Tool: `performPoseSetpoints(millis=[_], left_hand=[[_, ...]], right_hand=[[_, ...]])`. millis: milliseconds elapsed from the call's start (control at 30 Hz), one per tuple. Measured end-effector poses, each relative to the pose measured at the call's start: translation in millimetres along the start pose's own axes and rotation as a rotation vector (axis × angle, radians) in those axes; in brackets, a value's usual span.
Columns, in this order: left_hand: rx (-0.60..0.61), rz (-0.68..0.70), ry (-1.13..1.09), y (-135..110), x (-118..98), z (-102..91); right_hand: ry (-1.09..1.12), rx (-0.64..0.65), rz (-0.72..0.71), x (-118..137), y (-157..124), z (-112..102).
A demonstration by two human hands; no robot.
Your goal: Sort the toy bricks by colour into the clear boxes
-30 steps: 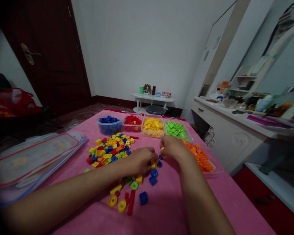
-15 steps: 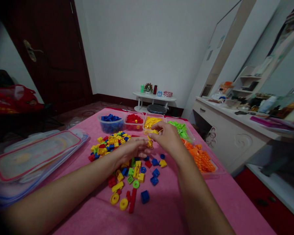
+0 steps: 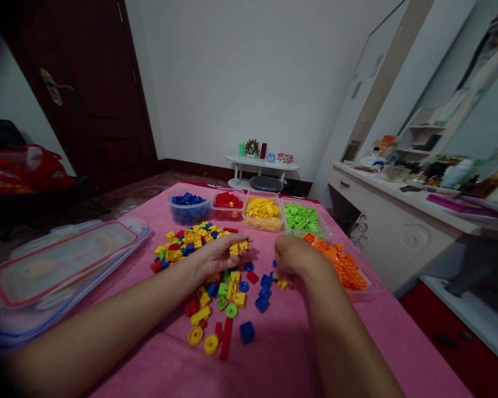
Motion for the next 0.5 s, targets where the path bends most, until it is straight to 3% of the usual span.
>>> performPoseSetpoints(millis=[100, 233, 300, 433, 500], left_hand=[[-0.026, -0.013, 0.057, -1, 1, 1.7], [-0.029, -0.012, 0.117, -3, 1, 2.9], [-0.017, -0.018, 0.135, -5, 2, 3.7], [0.035, 0.001, 0.127, -7, 3, 8.3], [0.114, 0.021, 0.077, -8, 5, 10.7]], right_hand=[[0.057, 0.141, 0.081, 3, 3, 13], [-0.018, 0.169, 0.082, -1, 13, 15], [-0.066, 0.049, -0.014, -3, 15, 8], [-0.009, -0.330, -0.320, 16, 3, -8], [0.096, -0.377, -0.455, 31, -5, -10]])
Point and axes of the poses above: each hand's wrist, its own y-axis towards the middle knuckle, its own z-axis out of the palm, x = y × z, the point moved 1 cm from there along y, towards the middle knuckle, and after that the axes turned 6 degrees about x, right-handed, at the moved point
